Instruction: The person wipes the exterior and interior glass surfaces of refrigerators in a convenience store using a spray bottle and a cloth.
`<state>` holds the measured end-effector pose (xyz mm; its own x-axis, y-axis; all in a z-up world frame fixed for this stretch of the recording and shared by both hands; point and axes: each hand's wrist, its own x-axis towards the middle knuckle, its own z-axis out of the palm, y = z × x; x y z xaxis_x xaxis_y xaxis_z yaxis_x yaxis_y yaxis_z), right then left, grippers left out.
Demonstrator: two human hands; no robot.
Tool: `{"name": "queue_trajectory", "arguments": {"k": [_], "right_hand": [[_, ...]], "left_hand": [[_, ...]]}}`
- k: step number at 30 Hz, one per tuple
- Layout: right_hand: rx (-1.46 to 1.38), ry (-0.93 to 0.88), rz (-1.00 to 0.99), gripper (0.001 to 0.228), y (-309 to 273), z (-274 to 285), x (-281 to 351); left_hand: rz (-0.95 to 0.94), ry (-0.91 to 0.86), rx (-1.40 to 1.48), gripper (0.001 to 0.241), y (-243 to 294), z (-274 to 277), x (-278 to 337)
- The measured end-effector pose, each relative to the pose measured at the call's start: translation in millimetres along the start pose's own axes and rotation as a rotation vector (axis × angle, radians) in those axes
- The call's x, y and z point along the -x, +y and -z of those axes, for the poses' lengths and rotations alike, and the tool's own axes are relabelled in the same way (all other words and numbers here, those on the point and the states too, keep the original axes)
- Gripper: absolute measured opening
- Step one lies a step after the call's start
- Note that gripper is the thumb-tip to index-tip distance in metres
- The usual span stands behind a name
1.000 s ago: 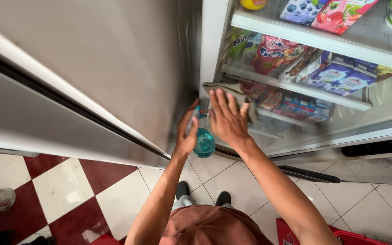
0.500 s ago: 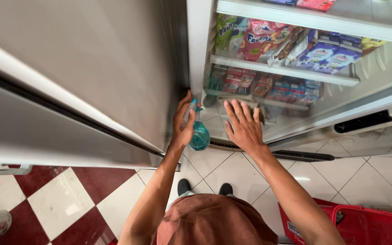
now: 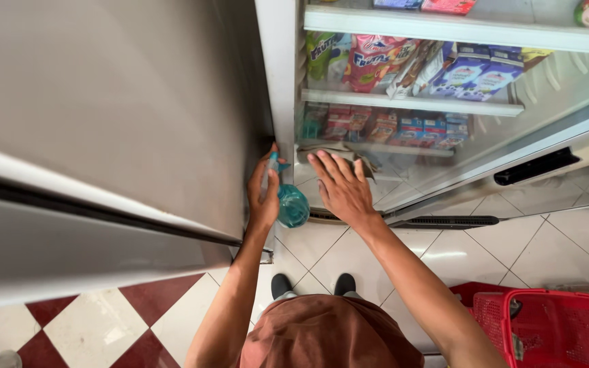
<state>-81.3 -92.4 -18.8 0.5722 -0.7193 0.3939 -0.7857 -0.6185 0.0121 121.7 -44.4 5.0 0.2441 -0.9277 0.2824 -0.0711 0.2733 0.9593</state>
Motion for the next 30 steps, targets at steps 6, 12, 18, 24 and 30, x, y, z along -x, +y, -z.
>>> {"name": "queue_trajectory", "arguments": {"k": [6, 12, 18, 24, 30], "right_hand": [[0.049, 0.329, -0.058, 0.065, -9.9, -1.9, -27.4], [-0.097, 0.039, -0.038, 0.062, -26.3, -34.4, -29.8], [0.092, -0.051, -0.099, 0.067, 38.7, -55.0, 35.0], [0.207, 0.49, -0.192, 0.086, 132.9, -42.7, 99.1], [-0.463, 0.768, -0.63, 0.086, 104.6, -51.3, 86.3]], "left_hand": [[-0.028, -0.014, 0.022, 0.057, -0.4, 1.3, -1.5], [-0.156, 0.014, -0.048, 0.049, -15.3, -6.3, 0.8], [-0.263, -0.043, -0.125, 0.041, -13.6, -32.2, 21.0], [-0.326, -0.167, -0.088, 0.038, -6.6, -62.8, 29.7], [-0.352, -0.207, -0.061, 0.039, -2.2, -93.1, 34.4]]}}
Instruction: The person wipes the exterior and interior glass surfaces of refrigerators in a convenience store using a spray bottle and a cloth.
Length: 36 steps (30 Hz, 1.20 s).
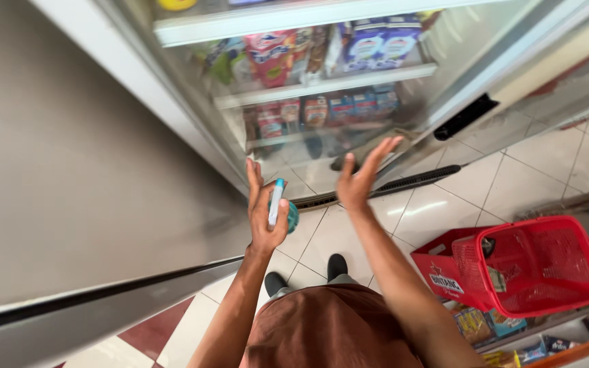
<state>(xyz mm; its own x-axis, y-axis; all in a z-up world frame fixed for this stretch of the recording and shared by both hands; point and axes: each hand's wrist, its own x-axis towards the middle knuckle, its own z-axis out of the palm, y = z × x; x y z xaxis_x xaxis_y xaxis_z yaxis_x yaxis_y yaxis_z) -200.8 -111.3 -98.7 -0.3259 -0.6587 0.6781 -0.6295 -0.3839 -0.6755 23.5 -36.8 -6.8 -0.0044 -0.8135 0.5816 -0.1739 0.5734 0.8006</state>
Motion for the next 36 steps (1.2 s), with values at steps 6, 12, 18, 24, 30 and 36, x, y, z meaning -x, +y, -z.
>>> {"name": "queue_trajectory", "arguments": {"k": [6, 12, 18, 24, 30, 36], "right_hand": [[0.026, -0.169, 0.317, 0.075, -36.0, -9.3, 7.0], [0.122, 0.016, 0.365, 0.065, -4.8, 39.8, -64.5], [-0.014, 0.299, 0.012, 0.064, 19.4, 25.7, -54.7], [-0.48, 0.277, -0.474, 0.076, -23.7, 28.2, -29.7], [-0.182, 0.144, 0.054, 0.065, -10.2, 64.6, -92.4], [0.123, 0.165, 0.281, 0.064, 69.4, 58.5, -78.8]], "left_hand": [[0.016, -0.082, -0.093, 0.044, 7.5, -34.5, -2.6], [0.001, -0.186, -0.1, 0.04, 15.8, -79.0, -7.2], [0.046, -0.204, -0.154, 0.037, 20.1, -107.7, -7.7], [0.055, -0.177, -0.165, 0.036, 17.8, -119.4, -7.0], [0.025, -0.172, -0.153, 0.035, 22.9, -138.8, -11.9], [0.064, -0.175, -0.142, 0.035, 25.4, -157.0, -9.3]]}}
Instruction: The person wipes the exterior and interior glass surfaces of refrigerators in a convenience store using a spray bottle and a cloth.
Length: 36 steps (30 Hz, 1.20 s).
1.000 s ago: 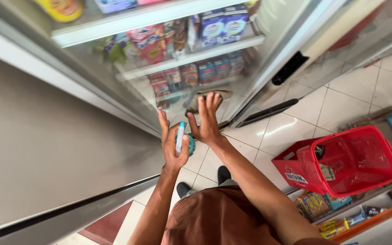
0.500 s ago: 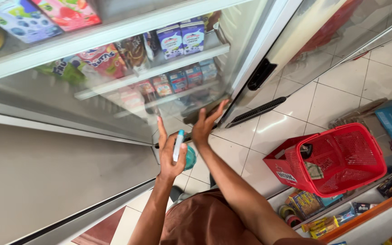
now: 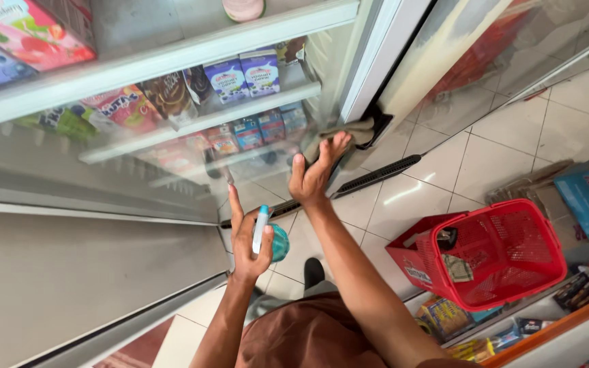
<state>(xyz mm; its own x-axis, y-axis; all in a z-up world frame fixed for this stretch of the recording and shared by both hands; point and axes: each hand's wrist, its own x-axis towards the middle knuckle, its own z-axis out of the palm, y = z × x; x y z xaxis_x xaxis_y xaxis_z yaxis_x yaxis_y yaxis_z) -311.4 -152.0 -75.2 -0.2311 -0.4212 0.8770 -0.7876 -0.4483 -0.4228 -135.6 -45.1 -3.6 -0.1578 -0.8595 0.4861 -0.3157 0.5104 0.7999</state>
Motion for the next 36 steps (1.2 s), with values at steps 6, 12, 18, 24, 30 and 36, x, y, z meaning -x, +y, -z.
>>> {"name": "queue_trajectory", "arguments": {"k": [6, 12, 18, 24, 30, 36], "right_hand": [[-0.309, -0.064, -0.523, 0.078, -31.7, -11.2, 74.9], [-0.614, 0.038, -0.888, 0.082, -57.1, 4.1, 49.8], [-0.746, -0.097, -0.465, 0.078, -73.3, 43.1, -6.1], [-0.018, -0.179, -0.006, 0.056, 7.2, 44.5, -33.7], [-0.026, -0.207, 0.046, 0.063, 31.8, 29.6, 24.4], [-0.025, -0.393, -0.036, 0.065, 56.0, 41.1, 75.1]], "left_hand": [[0.06, 0.037, -0.025, 0.038, -0.9, -7.1, 2.3], [0.081, 0.081, 0.027, 0.039, 1.6, -7.4, 6.5], [0.059, 0.063, 0.063, 0.038, 4.2, -16.1, 14.5], [0.048, 0.03, 0.042, 0.036, 10.2, -27.8, 13.5], [0.041, 0.018, 0.043, 0.035, 9.4, -36.4, 8.9], [0.25, -0.023, 0.166, 0.036, 1.9, -42.4, 8.4]]}}
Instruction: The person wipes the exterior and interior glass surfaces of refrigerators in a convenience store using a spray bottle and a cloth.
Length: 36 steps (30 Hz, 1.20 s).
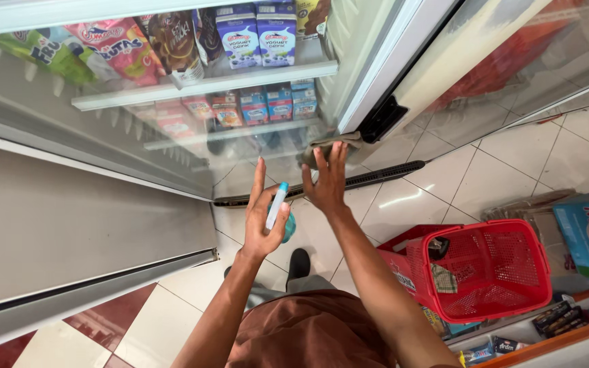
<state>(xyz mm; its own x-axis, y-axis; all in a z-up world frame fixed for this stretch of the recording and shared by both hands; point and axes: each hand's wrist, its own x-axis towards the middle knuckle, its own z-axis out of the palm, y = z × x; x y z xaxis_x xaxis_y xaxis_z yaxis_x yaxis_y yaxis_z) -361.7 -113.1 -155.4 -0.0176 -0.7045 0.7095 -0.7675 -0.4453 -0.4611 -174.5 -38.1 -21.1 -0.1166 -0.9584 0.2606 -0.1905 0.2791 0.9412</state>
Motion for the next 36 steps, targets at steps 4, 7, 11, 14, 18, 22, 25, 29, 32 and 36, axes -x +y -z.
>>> {"name": "queue_trajectory", "arguments": {"k": [4, 7, 11, 14, 18, 22, 25, 29, 32, 36], "right_hand": [[0.155, -0.114, 0.082, 0.064, 29.2, 9.5, 3.9], [0.213, -0.184, 0.129, 0.063, 44.8, 24.0, 1.8], [0.183, -0.241, 0.101, 0.063, 40.4, 22.8, 2.9], [0.117, -0.175, 0.107, 0.07, 19.3, 5.5, 4.7], [0.062, -0.155, 0.212, 0.07, -14.3, -15.8, 7.0], [0.142, -0.359, 0.309, 0.066, -64.5, -44.2, -0.8], [0.183, -0.41, 0.384, 0.065, -110.9, -66.2, -14.3], [0.286, -0.355, 0.553, 0.068, -179.7, -111.4, -38.5], [0.259, -0.352, 0.591, 0.072, -227.9, -142.4, -48.3], [0.166, -0.668, 0.522, 0.078, -261.6, -162.7, -48.1]], "left_hand": [[-0.231, 0.045, -0.082, 0.033, -7.4, 0.9, 7.6], [-0.166, 0.053, -0.047, 0.033, -8.5, 3.9, 8.8], [-0.059, 0.036, -0.036, 0.033, -7.5, 9.5, 6.8], [-0.053, 0.049, -0.014, 0.034, -8.1, 15.1, 10.1], [-0.121, 0.096, 0.033, 0.038, -20.1, 28.8, 18.5], [-0.087, 0.228, 0.095, 0.04, -35.9, 51.7, 33.1], [0.003, 0.356, 0.141, 0.046, -42.4, 76.0, 52.1], [-0.002, 0.523, 0.082, 0.049, -48.0, 112.6, 72.2], [0.015, 0.641, 0.049, 0.049, -52.7, 138.1, 83.4], [0.055, 0.748, 0.083, 0.051, -57.7, 166.2, 93.6]]}}
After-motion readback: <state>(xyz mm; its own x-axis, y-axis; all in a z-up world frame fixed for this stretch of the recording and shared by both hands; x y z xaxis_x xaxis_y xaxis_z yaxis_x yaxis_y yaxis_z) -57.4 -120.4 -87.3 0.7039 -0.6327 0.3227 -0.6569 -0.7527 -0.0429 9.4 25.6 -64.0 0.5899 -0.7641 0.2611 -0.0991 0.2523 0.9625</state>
